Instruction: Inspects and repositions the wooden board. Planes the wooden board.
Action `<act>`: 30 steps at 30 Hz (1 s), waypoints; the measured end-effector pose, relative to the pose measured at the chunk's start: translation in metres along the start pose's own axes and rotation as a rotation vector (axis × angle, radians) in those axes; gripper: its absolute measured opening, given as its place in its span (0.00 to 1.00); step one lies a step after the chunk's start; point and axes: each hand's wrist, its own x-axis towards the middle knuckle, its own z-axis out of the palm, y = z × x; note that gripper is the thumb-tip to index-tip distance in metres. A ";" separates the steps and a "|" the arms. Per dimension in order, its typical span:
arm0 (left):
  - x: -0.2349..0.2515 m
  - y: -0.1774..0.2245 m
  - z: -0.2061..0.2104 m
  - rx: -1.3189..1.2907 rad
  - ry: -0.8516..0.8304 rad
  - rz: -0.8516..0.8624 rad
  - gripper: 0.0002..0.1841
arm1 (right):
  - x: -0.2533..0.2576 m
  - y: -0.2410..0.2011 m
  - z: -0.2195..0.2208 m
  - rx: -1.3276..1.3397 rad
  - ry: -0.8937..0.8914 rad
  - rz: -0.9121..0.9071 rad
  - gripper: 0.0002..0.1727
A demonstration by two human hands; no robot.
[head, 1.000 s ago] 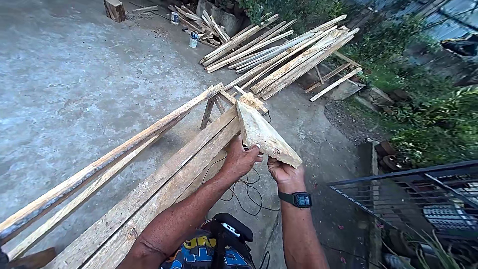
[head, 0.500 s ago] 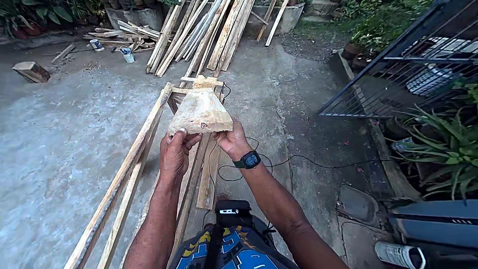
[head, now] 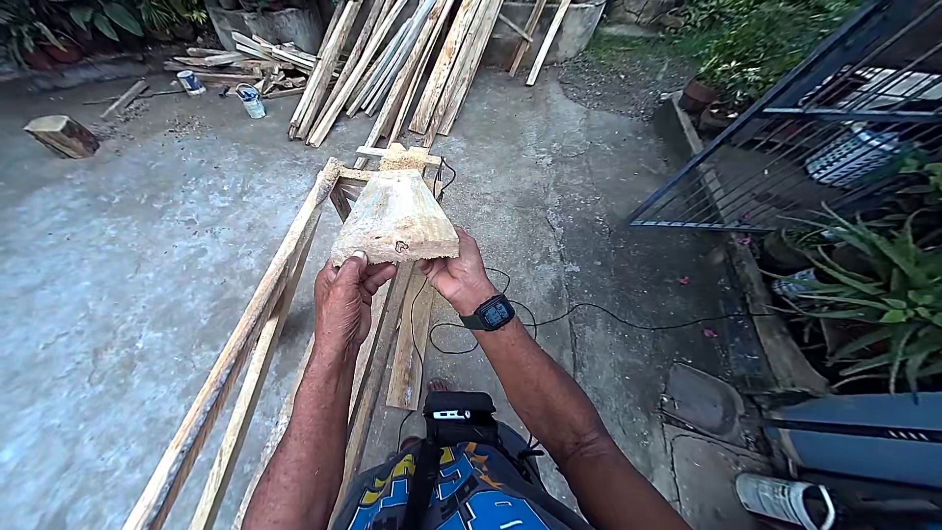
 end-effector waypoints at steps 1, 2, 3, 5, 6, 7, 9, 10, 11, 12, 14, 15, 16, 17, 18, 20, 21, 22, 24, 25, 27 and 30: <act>0.000 0.000 0.000 0.002 0.005 -0.005 0.08 | 0.000 0.000 0.000 0.000 0.002 0.002 0.26; -0.001 0.000 0.001 0.004 0.006 -0.008 0.08 | -0.001 0.000 -0.001 0.003 0.002 0.005 0.26; -0.001 -0.001 0.001 0.007 0.008 -0.009 0.08 | -0.001 0.000 -0.001 0.008 0.004 0.009 0.26; -0.002 -0.001 0.000 0.011 0.009 -0.011 0.08 | -0.002 0.000 -0.003 0.007 0.002 0.015 0.26; -0.002 -0.001 0.000 0.007 0.011 -0.012 0.09 | -0.001 0.000 -0.003 0.001 0.007 0.018 0.27; -0.003 -0.002 -0.001 0.003 0.012 -0.012 0.08 | 0.000 0.000 -0.004 -0.006 0.012 0.022 0.28; -0.003 -0.004 -0.003 0.000 0.005 -0.016 0.08 | 0.002 -0.002 -0.008 -0.044 0.001 0.026 0.31; -0.004 -0.005 -0.005 -0.007 -0.002 -0.017 0.09 | 0.005 -0.002 -0.011 -0.068 -0.027 0.026 0.32; -0.005 -0.006 -0.008 -0.014 -0.006 -0.017 0.09 | 0.010 -0.003 -0.016 -0.081 -0.077 0.038 0.32; -0.008 -0.008 -0.011 -0.021 -0.007 -0.020 0.10 | 0.018 -0.003 -0.021 -0.105 -0.135 0.043 0.30; -0.015 -0.014 -0.017 -0.021 0.028 -0.043 0.12 | 0.044 0.001 -0.034 -0.160 -0.197 0.029 0.25; -0.019 -0.018 -0.021 -0.009 0.062 -0.059 0.12 | 0.057 0.005 -0.040 -0.185 -0.191 0.027 0.23; -0.023 -0.022 -0.024 0.006 0.106 -0.079 0.11 | 0.070 0.009 -0.046 -0.209 -0.176 0.025 0.21; -0.028 -0.026 -0.028 0.013 0.145 -0.107 0.11 | 0.082 0.012 -0.053 -0.218 -0.164 0.036 0.20; -0.033 -0.030 -0.034 0.018 0.170 -0.133 0.11 | 0.093 0.016 -0.059 -0.219 -0.146 0.052 0.18; -0.040 -0.041 -0.047 0.027 0.204 -0.175 0.13 | 0.111 0.026 -0.067 -0.246 -0.087 0.069 0.17; -0.044 -0.047 -0.054 0.036 0.220 -0.192 0.14 | 0.118 0.031 -0.070 -0.267 -0.043 0.088 0.16; -0.047 -0.053 -0.061 0.049 0.238 -0.210 0.15 | 0.124 0.037 -0.072 -0.290 0.000 0.115 0.16; -0.050 -0.062 -0.076 0.084 0.295 -0.243 0.15 | 0.136 0.050 -0.079 -0.295 0.049 0.176 0.17; -0.049 -0.067 -0.084 0.102 0.327 -0.262 0.16 | 0.140 0.057 -0.083 -0.285 0.056 0.197 0.18; -0.048 -0.076 -0.099 0.145 0.384 -0.307 0.16 | 0.146 0.070 -0.093 -0.272 0.055 0.243 0.18; -0.053 -0.095 -0.133 0.173 0.456 -0.394 0.18 | 0.148 0.093 -0.110 -0.344 0.092 0.332 0.20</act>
